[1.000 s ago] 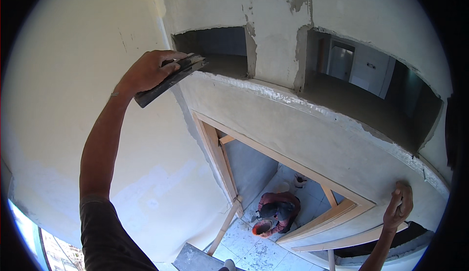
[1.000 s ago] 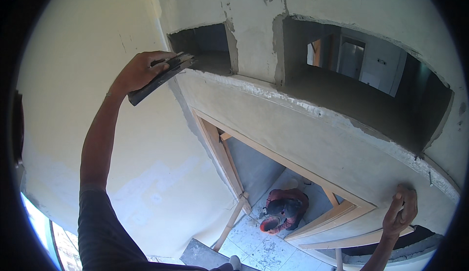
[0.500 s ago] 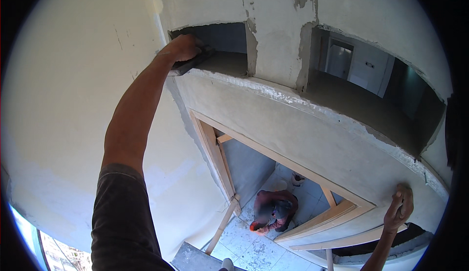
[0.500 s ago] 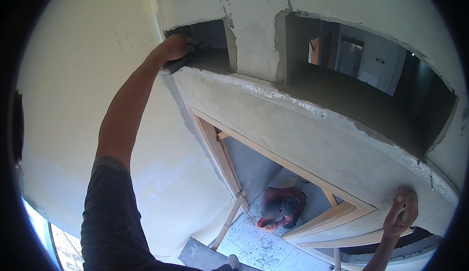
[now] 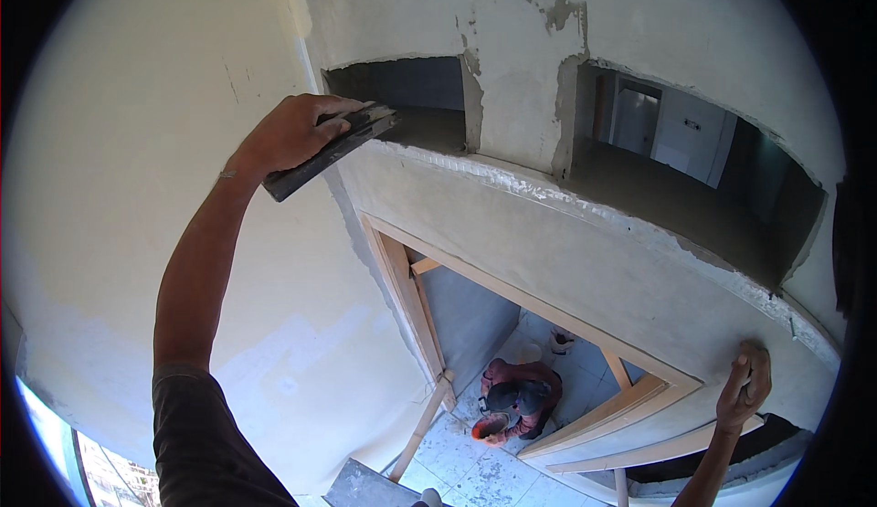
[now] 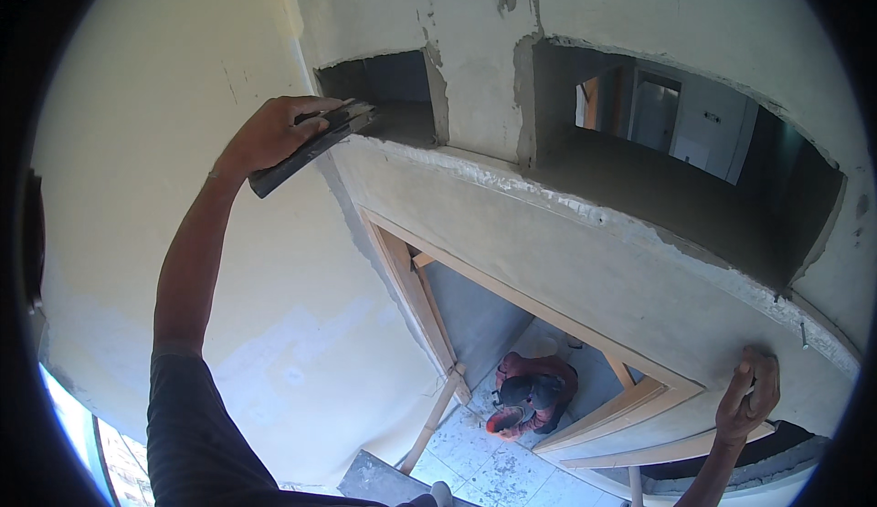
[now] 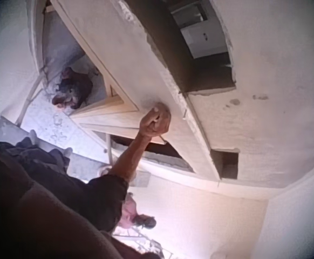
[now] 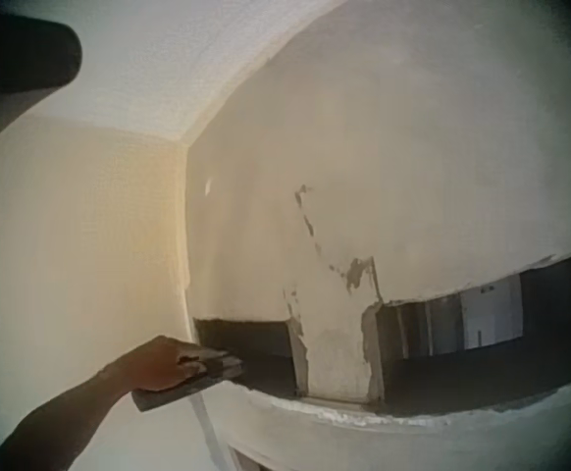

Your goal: The person smooths the interior surfaces and edges of wall openings above a doorway using a float. The person then cleans tools using a brush and water from a bucket.

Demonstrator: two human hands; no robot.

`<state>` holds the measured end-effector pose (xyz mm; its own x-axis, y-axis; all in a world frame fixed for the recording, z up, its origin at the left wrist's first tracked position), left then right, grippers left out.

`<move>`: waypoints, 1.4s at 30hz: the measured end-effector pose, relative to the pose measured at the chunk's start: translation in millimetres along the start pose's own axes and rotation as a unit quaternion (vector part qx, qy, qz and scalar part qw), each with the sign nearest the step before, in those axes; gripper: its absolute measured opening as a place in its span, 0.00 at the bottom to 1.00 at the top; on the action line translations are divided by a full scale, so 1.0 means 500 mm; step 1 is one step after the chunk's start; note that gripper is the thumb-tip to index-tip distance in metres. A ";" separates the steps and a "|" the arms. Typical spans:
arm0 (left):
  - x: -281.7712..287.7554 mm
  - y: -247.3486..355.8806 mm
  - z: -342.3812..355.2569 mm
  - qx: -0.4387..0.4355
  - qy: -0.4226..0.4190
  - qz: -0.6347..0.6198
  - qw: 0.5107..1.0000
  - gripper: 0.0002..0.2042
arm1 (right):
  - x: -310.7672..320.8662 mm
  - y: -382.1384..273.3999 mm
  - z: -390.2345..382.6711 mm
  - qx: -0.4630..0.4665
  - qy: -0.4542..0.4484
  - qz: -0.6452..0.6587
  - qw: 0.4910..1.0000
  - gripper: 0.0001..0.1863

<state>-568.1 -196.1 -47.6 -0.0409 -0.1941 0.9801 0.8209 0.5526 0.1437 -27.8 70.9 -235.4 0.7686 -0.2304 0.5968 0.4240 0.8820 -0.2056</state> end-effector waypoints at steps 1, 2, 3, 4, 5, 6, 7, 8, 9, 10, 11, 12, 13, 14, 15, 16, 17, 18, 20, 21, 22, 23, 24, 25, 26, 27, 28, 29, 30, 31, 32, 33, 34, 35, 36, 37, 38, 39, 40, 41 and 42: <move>0.007 -0.011 -0.001 0.003 0.003 0.003 1.000 0.17 | -0.004 0.000 0.002 0.002 -0.002 0.003 1.000 0.09; 0.010 -0.040 0.011 0.044 0.013 0.017 0.999 0.17 | -0.007 0.000 0.003 0.003 -0.005 0.004 1.000 0.10; 0.011 -0.068 0.028 0.083 0.023 0.031 0.996 0.17 | -0.007 -0.002 0.004 0.004 -0.005 0.004 1.000 0.10; 0.008 -0.085 0.045 0.086 0.023 0.031 0.996 0.17 | -0.010 -0.005 0.006 0.004 -0.003 0.006 1.000 0.10; 0.007 -0.082 0.071 0.052 0.037 0.060 0.996 0.17 | -0.008 -0.006 0.006 0.004 -0.003 0.006 1.000 0.10; 0.006 -0.077 0.093 0.017 0.051 0.089 0.995 0.17 | -0.008 -0.010 0.006 0.006 -0.004 0.005 1.000 0.10; -0.001 -0.082 0.120 0.016 0.050 0.086 0.995 0.17 | -0.009 -0.009 0.007 -0.008 -0.005 0.011 1.000 0.11; -0.017 -0.088 0.151 0.041 0.024 0.115 0.992 0.17 | -0.006 -0.004 0.007 -0.021 -0.005 0.015 1.000 0.11; -0.031 -0.094 0.179 0.066 -0.001 0.144 0.987 0.18 | -0.005 -0.002 0.007 -0.020 -0.006 0.012 1.000 0.11; -0.037 -0.097 0.207 0.064 -0.002 0.142 0.988 0.18 | -0.004 -0.001 0.006 -0.015 0.000 0.009 1.000 0.11; -0.042 -0.098 0.230 0.050 -0.005 0.140 0.989 0.18 | -0.003 -0.004 0.005 -0.010 0.005 0.007 1.000 0.11; -0.044 -0.098 0.251 0.036 -0.008 0.139 0.990 0.18 | -0.005 -0.004 0.005 -0.009 0.005 0.007 1.000 0.11; -0.048 -0.093 0.274 0.037 -0.009 0.137 0.990 0.18 | -0.006 -0.001 0.005 -0.012 0.003 0.003 1.000 0.11; -0.052 -0.070 0.295 0.019 -0.010 0.172 0.985 0.18 | -0.008 0.001 0.005 -0.014 0.002 -0.001 1.000 0.11; -0.056 -0.052 0.307 0.003 -0.011 0.207 0.978 0.18 | -0.011 -0.001 0.007 -0.012 0.001 0.001 1.000 0.11; -0.062 -0.041 0.312 0.002 -0.012 0.207 0.978 0.18 | -0.012 0.001 0.007 -0.023 0.001 0.004 1.000 0.11; -0.066 -0.020 0.311 -0.032 -0.007 0.194 0.980 0.18 | -0.015 0.005 0.007 -0.034 0.001 0.008 0.999 0.10; -0.067 -0.005 0.305 -0.065 -0.002 0.181 0.981 0.19 | -0.016 0.007 0.005 -0.033 0.000 0.010 0.999 0.10; -0.070 0.043 0.237 -0.077 -0.006 0.138 0.987 0.18 | -0.005 0.012 -0.002 -0.021 -0.006 0.004 1.000 0.10; -0.063 0.051 0.201 -0.080 -0.011 0.099 0.992 0.18 | -0.003 0.012 -0.003 -0.022 -0.006 0.003 1.000 0.10; -0.056 0.041 0.182 -0.079 -0.011 0.099 0.992 0.18 | 0.000 0.007 -0.003 -0.012 -0.007 -0.009 1.000 0.10; -0.047 0.027 0.169 -0.074 -0.006 0.097 0.992 0.18 | 0.001 0.004 -0.004 -0.003 -0.009 -0.021 1.000 0.10; -0.044 0.021 0.164 -0.071 -0.001 0.095 0.993 0.17 | 0.003 0.003 -0.006 -0.005 -0.010 -0.022 1.000 0.10; -0.043 0.012 0.173 -0.067 -0.001 0.096 0.993 0.17 | 0.001 0.003 -0.006 -0.016 -0.011 -0.008 1.000 0.10; -0.044 -0.015 0.204 -0.025 0.000 0.118 0.993 0.17 | -0.001 0.007 -0.004 -0.027 -0.010 0.006 1.000 0.09; -0.044 -0.044 0.231 0.017 0.001 0.140 0.990 0.17 | -0.004 0.009 -0.001 -0.025 -0.009 0.007 1.000 0.09; -0.049 -0.048 0.263 0.014 0.002 0.140 0.990 0.17 | -0.014 0.005 0.004 -0.016 -0.009 0.002 1.000 0.09; -0.054 -0.030 0.283 -0.004 0.016 0.168 0.986 0.17 | -0.018 0.000 0.005 -0.006 -0.011 -0.004 1.000 0.09; -0.057 -0.019 0.295 -0.022 0.029 0.196 0.980 0.17 | -0.020 0.000 0.007 -0.006 -0.012 -0.004 1.000 0.09; -0.063 -0.004 0.296 -0.025 0.028 0.194 0.980 0.17 | -0.017 -0.001 0.006 -0.002 -0.008 -0.006 1.000 0.10; -0.070 0.025 0.288 -0.086 0.026 0.154 0.984 0.16 | -0.014 -0.003 0.005 0.002 -0.004 -0.007 1.000 0.10; -0.073 0.048 0.275 -0.146 0.024 0.112 0.983 0.16 | -0.012 -0.002 0.003 0.001 -0.006 -0.008 1.000 0.10; -0.068 0.067 0.250 -0.150 0.024 0.110 0.982 0.16 | -0.008 -0.001 0.002 0.001 -0.007 -0.010 1.000 0.10; -0.062 0.081 0.212 -0.132 0.014 0.102 0.986 0.16 | -0.005 0.000 0.001 0.002 -0.008 -0.011 1.000 0.10; -0.060 0.078 0.185 -0.111 0.002 0.094 0.989 0.16 | -0.001 -0.002 -0.001 0.001 -0.011 -0.011 1.000 0.10; -0.057 0.058 0.179 -0.108 -0.001 0.095 0.990 0.16 | 0.004 -0.002 -0.003 -0.005 -0.012 -0.008 1.000 0.10; -0.048 0.024 0.183 -0.087 0.005 0.101 0.991 0.16 | 0.003 0.002 -0.002 -0.009 -0.010 -0.004 1.000 0.10; -0.045 -0.001 0.195 -0.067 0.009 0.108 0.992 0.16 | -0.001 0.004 -0.003 -0.009 -0.010 -0.001 1.000 0.10; -0.049 -0.007 0.216 -0.065 0.010 0.110 0.992 0.16 | -0.013 0.013 -0.004 -0.019 -0.007 0.007 1.000 0.10; -0.046 -0.028 0.225 -0.044 0.016 0.137 0.990 0.16 | -0.008 0.003 -0.001 -0.024 0.000 0.008 1.000 0.10; -0.043 -0.048 0.233 -0.022 0.023 0.163 0.986 0.16 | -0.004 -0.012 0.005 -0.017 0.003 0.005 1.000 0.10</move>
<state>-653.2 -110.7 -56.2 0.2539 -0.0489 0.9660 0.8101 0.5564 -0.1848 -33.0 67.4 -233.2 0.7757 -0.2245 0.5898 0.4322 0.8700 -0.2372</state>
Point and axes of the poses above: each hand's wrist, its own z-axis towards the middle knuckle, its own x-axis out of the back of the hand, y = z × x, the point moved 10 cm from there along z, towards the middle knuckle, and after that the axes turned 15 degrees about -y, right-handed, at the moved point
